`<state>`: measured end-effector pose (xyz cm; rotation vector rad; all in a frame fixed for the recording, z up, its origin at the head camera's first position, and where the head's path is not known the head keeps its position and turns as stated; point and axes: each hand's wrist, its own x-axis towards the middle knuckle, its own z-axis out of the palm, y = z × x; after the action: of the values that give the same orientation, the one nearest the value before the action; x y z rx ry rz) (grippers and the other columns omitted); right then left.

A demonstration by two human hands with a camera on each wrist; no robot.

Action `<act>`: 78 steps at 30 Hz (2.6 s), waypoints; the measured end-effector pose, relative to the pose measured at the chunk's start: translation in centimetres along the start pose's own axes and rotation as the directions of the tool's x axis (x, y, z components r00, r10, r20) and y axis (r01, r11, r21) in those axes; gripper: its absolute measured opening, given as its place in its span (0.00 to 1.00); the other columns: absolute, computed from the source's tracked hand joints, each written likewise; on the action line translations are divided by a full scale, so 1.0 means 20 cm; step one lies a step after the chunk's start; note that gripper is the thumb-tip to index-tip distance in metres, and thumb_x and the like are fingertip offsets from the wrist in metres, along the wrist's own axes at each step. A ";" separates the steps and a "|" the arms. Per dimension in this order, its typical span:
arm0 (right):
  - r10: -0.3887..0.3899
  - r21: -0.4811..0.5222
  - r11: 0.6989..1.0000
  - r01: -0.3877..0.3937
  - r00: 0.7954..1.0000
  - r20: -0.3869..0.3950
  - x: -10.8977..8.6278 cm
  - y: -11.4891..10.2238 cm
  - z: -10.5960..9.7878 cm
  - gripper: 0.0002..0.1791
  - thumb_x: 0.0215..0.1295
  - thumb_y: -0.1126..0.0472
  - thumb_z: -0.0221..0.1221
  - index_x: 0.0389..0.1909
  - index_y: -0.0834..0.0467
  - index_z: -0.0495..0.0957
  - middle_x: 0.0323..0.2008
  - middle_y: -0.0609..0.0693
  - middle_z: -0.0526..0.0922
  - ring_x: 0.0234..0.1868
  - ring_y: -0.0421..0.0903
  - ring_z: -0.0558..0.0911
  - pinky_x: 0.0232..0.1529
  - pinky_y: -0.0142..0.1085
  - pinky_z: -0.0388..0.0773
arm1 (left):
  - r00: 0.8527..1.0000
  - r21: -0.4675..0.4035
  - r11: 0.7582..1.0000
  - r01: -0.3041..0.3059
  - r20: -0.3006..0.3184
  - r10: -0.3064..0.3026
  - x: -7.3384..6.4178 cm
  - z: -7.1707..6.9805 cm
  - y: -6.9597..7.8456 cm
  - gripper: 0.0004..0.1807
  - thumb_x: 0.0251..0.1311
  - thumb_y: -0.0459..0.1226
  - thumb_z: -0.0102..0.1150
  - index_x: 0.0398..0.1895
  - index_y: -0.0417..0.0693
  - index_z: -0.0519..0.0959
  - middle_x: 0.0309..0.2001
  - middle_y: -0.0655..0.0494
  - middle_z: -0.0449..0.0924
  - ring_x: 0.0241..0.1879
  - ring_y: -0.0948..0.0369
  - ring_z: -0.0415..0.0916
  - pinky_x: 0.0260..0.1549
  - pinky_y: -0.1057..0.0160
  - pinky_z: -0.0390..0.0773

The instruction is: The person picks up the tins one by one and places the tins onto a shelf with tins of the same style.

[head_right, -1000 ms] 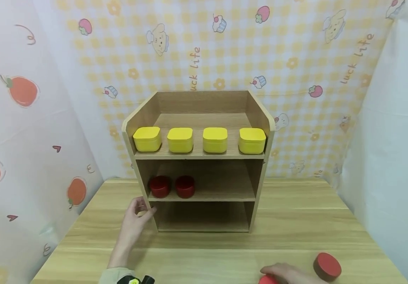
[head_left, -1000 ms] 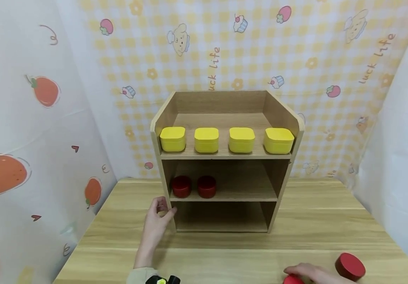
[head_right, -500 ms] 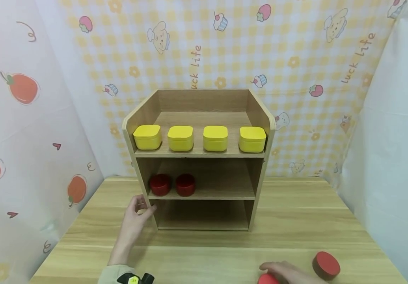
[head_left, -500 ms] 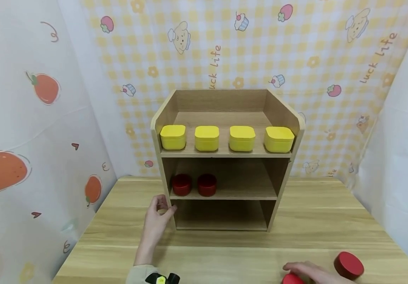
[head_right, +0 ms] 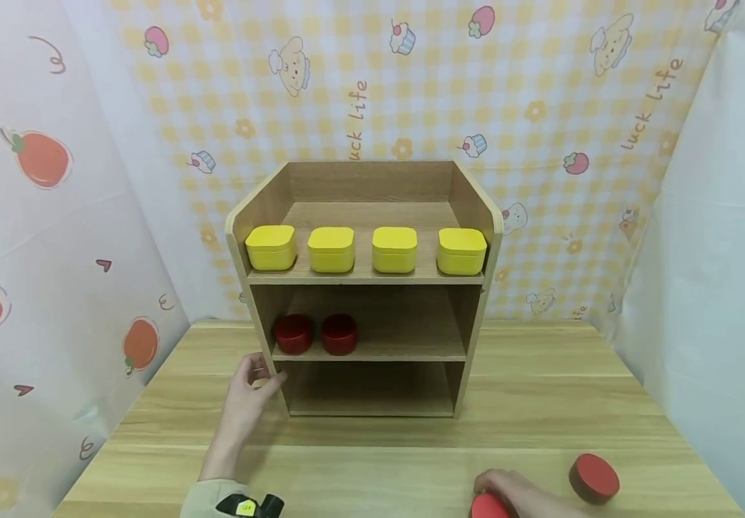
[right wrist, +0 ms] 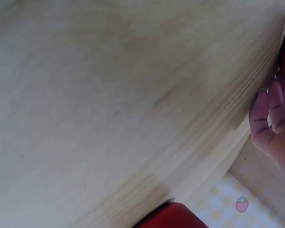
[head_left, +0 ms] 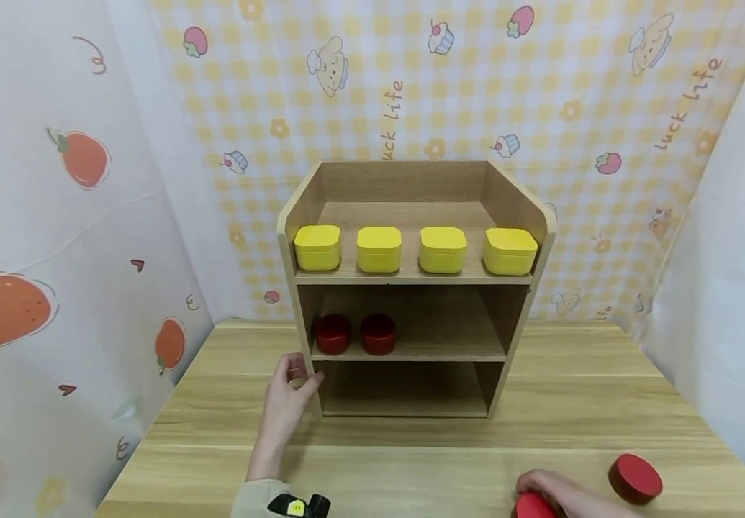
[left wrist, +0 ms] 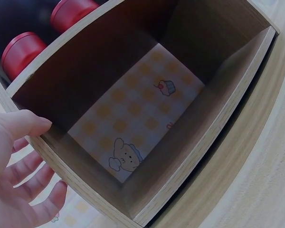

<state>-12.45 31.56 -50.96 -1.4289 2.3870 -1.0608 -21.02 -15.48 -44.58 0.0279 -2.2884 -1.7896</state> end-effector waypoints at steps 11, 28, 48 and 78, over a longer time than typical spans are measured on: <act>0.014 -0.015 1.000 -0.015 0.998 -0.062 0.03 -0.07 0.01 0.22 0.62 0.63 0.66 0.55 0.54 0.70 0.46 0.39 0.76 0.43 0.33 0.74 0.37 0.28 0.72 | 1.000 0.014 1.000 -0.004 -0.010 0.004 0.01 0.01 -0.01 0.20 0.59 0.33 0.66 0.53 0.43 0.70 0.47 0.47 0.73 0.49 0.54 0.70 0.38 0.67 0.76; 0.106 -0.016 0.994 -0.106 0.994 -0.024 0.06 -0.12 -0.04 0.28 0.61 0.55 0.68 0.57 0.62 0.69 0.49 0.40 0.76 0.45 0.33 0.74 0.37 0.29 0.75 | 1.000 0.025 1.000 0.002 -0.014 -0.002 0.01 0.00 0.00 0.21 0.59 0.32 0.65 0.53 0.43 0.70 0.48 0.46 0.73 0.49 0.54 0.70 0.38 0.67 0.76; 0.222 -0.236 0.942 -0.237 0.971 -0.088 0.24 -0.35 -0.16 0.31 0.62 0.49 0.66 0.65 0.47 0.68 0.57 0.39 0.74 0.55 0.37 0.75 0.49 0.32 0.76 | 1.000 0.032 0.999 0.002 0.000 -0.002 0.01 0.01 -0.01 0.21 0.59 0.34 0.66 0.53 0.43 0.70 0.49 0.46 0.73 0.51 0.54 0.69 0.40 0.66 0.75; -0.022 -0.400 0.915 -0.049 0.985 -0.171 0.89 -0.59 -0.58 0.33 0.54 0.57 0.72 0.59 0.59 0.71 0.48 0.42 0.77 0.44 0.38 0.76 0.45 0.38 0.77 | 1.000 0.028 1.000 0.006 0.008 -0.006 0.00 0.00 0.00 0.23 0.60 0.36 0.66 0.56 0.43 0.69 0.52 0.48 0.71 0.53 0.55 0.67 0.40 0.67 0.74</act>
<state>-19.01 19.12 -31.00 -1.4856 2.8663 -0.7390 -21.10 -15.56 -44.62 0.0328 -2.3212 -1.7638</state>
